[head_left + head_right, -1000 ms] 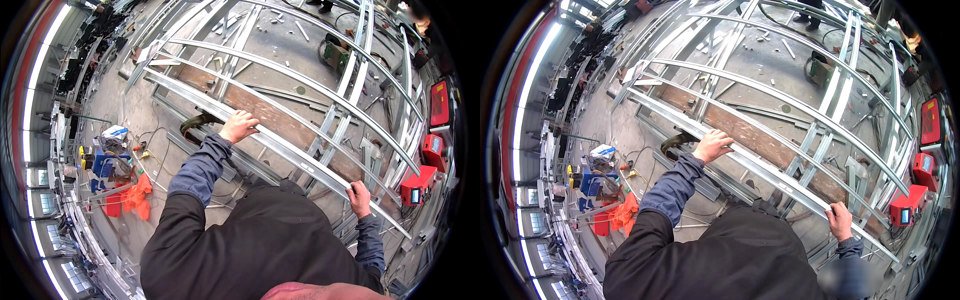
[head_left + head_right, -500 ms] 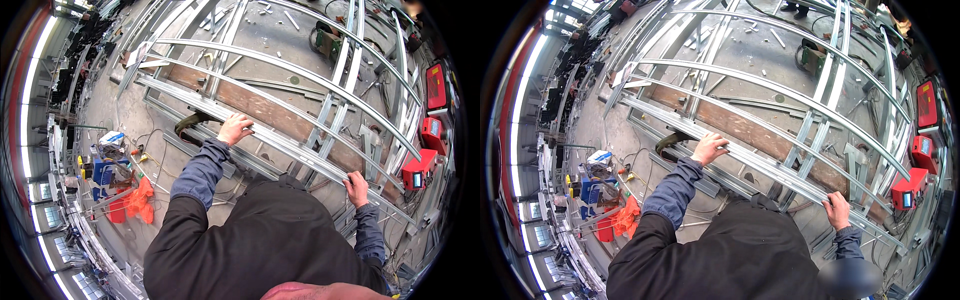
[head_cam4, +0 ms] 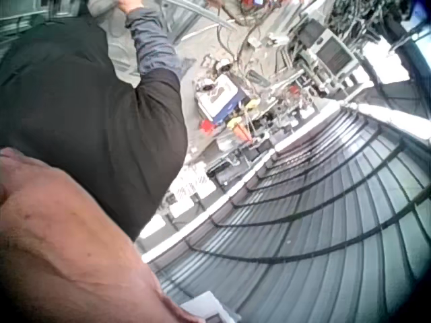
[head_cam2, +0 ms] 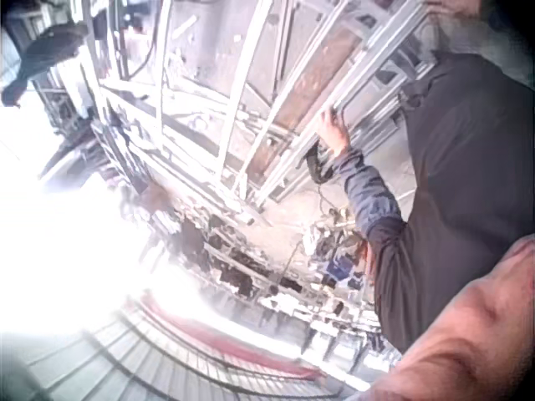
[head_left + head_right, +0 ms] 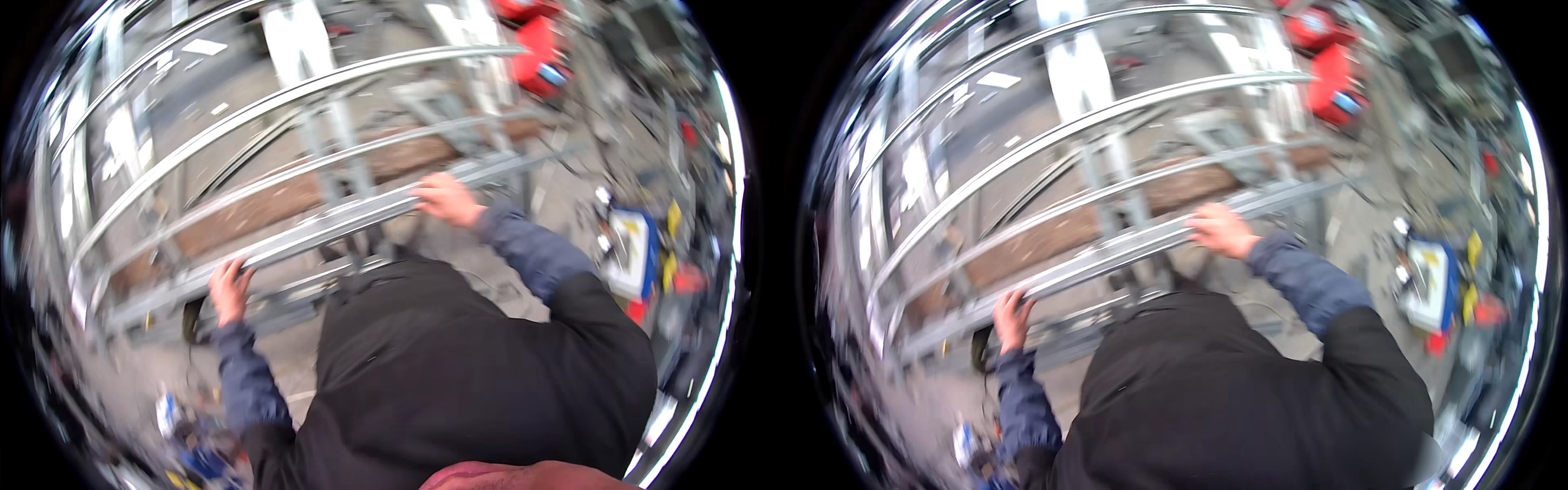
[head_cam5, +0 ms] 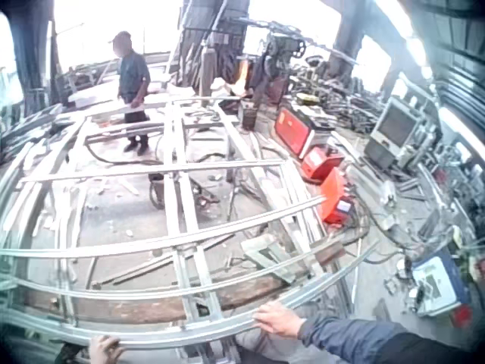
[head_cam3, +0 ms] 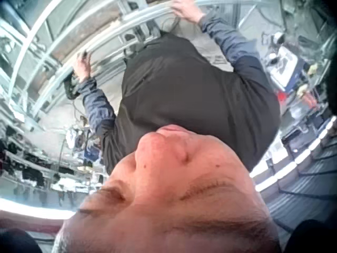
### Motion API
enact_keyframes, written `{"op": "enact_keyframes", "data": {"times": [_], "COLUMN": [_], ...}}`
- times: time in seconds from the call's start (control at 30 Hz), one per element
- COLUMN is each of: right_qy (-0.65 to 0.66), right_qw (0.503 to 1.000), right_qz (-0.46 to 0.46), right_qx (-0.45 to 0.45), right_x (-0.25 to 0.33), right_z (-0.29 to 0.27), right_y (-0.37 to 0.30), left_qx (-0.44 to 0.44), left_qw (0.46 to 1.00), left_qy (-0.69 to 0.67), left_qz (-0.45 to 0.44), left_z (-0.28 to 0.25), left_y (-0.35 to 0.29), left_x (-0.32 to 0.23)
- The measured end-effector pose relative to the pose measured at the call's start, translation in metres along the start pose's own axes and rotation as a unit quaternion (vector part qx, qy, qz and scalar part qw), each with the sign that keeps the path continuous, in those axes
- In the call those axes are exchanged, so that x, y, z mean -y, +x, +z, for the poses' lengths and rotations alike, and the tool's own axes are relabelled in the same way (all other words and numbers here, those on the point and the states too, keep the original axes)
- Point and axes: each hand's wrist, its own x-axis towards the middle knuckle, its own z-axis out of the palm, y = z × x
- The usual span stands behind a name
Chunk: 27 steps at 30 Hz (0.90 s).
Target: The person welds metal frame components using a handheld welding torch. They position metal bars on a workbench, tack weld joints, and adjust pieces as needed. A coworker briefly assists by holding a frame section.
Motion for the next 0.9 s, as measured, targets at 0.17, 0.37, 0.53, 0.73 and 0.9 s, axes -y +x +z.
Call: {"op": "enact_keyframes", "data": {"times": [0.17,0.37,0.53,0.73,0.9], "right_qy": [-0.015,-0.027,-0.038,-0.038,-0.042], "right_qw": [0.997,0.997,0.998,0.998,0.997], "right_qz": [0.060,0.050,0.028,0.037,0.060], "right_qx": [0.043,0.046,0.041,0.015,0.004], "right_x": [0.007,-0.001,-0.009,-0.004,0.001], "right_z": [0.012,0.007,0.012,0.014,0.021], "right_y": [-0.009,-0.014,-0.017,-0.019,-0.019], "left_qx": [0.039,0.048,-0.005,0.028,0.018], "left_qw": [0.999,0.999,0.999,0.999,1.000], "left_qy": [0.007,0.006,0.007,-0.002,-0.015], "left_qz": [0.019,0.020,0.044,0.027,0.009], "left_z": [-0.011,-0.004,-0.005,-0.004,0.001], "left_y": [-0.003,-0.002,-0.001,-0.002,-0.003], "left_x": [0.003,-0.009,-0.015,-0.006,-0.006]}}
